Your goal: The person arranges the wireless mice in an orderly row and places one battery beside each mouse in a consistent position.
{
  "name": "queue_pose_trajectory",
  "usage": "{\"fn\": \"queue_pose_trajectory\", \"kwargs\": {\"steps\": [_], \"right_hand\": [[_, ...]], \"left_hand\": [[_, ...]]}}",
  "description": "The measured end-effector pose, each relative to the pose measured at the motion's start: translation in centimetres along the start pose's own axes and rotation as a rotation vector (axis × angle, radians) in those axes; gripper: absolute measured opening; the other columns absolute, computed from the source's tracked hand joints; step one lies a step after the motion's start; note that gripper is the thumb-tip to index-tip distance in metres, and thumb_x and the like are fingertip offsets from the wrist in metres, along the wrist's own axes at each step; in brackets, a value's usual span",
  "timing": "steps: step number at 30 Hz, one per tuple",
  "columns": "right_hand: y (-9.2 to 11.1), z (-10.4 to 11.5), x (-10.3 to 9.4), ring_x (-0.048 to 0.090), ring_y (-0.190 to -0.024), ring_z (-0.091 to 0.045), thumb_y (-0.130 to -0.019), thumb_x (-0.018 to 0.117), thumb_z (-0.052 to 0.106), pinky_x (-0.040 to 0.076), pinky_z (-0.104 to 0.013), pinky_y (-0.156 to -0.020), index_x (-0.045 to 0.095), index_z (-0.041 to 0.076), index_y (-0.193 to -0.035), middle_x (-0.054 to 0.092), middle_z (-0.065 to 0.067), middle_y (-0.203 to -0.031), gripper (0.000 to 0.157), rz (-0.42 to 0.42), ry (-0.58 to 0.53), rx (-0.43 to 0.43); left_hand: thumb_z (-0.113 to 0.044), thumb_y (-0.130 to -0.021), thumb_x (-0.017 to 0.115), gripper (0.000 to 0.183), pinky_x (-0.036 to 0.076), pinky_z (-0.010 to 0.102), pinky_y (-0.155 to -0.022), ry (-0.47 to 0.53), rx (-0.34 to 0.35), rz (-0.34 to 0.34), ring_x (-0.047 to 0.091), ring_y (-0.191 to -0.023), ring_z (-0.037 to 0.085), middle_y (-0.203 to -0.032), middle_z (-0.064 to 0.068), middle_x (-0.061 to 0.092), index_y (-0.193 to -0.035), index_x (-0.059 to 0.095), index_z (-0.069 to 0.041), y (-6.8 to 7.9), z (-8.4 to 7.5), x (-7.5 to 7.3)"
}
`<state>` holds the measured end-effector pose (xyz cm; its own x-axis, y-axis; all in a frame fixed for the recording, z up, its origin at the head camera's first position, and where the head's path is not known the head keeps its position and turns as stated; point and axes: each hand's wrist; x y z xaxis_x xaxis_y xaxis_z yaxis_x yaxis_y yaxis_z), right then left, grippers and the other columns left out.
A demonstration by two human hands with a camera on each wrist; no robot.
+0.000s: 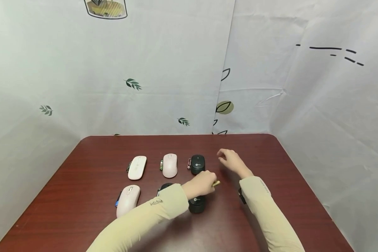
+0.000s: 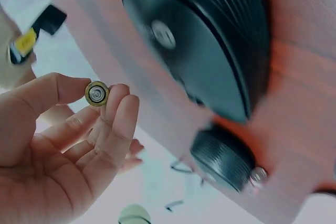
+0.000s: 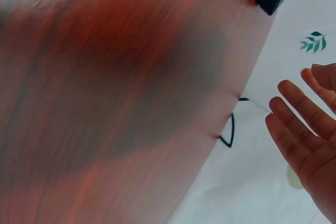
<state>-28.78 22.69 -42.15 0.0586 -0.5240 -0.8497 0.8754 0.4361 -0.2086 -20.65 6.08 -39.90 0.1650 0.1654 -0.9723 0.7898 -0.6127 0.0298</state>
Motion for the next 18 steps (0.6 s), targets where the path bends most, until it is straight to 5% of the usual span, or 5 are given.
{"fn": "queue_pose_trajectory", "kwargs": {"steps": [9, 13, 16, 18], "right_hand": [[-0.3, 1.8, -0.2, 0.063, -0.089, -0.03, -0.089, 0.059, 0.001, 0.052, -0.044, -0.077, 0.063, -0.005, -0.103, 0.066, -0.018, -0.098, 0.016, 0.026, -0.01, -0.025], [-0.4, 2.6, -0.5, 0.064, -0.092, -0.031, -0.088, 0.06, 0.0, 0.051, -0.046, -0.08, 0.063, -0.005, -0.102, 0.066, -0.019, -0.098, 0.015, 0.04, -0.004, -0.061], [-0.4, 3.2, -0.5, 0.064, -0.096, -0.032, -0.088, 0.061, 0.001, 0.051, -0.047, -0.083, 0.064, -0.003, -0.102, 0.066, -0.018, -0.1, 0.016, 0.062, 0.008, -0.08], [-0.3, 3.7, -0.4, 0.063, -0.098, -0.032, -0.088, 0.061, 0.002, 0.05, -0.047, -0.085, 0.064, -0.002, -0.103, 0.066, -0.018, -0.101, 0.017, 0.082, 0.014, -0.081]], "left_hand": [[-0.012, -0.074, 0.075, 0.024, 0.035, 0.02, -0.051, 0.147, -0.12, -0.028, 0.045, -0.052, 0.009, -0.053, -0.005, 0.047, -0.061, 0.056, -0.011, 1.1, 4.1, -1.7], [-0.012, -0.077, 0.073, 0.012, 0.042, 0.024, -0.059, 0.166, -0.174, -0.055, 0.055, -0.064, 0.014, -0.07, 0.0, 0.061, -0.086, 0.067, -0.009, 1.9, 5.7, -2.6], [-0.01, -0.079, 0.072, 0.035, 0.046, 0.027, -0.063, 0.183, -0.193, -0.081, 0.059, -0.074, 0.018, -0.095, 0.007, 0.068, -0.113, 0.065, -0.008, 2.7, 6.8, -3.1], [-0.007, -0.078, 0.071, 0.033, 0.044, 0.026, -0.06, 0.201, -0.191, -0.108, 0.058, -0.07, 0.017, -0.095, 0.009, 0.069, -0.111, 0.067, -0.006, 3.0, 7.4, -3.3]]}}
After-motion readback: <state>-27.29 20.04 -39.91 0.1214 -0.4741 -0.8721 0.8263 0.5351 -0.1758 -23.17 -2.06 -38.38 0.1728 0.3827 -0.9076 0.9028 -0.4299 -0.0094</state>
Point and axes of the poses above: each hand's wrist, its own y-axis away from the middle knuckle, its own x-axis out of the palm, z = x × y
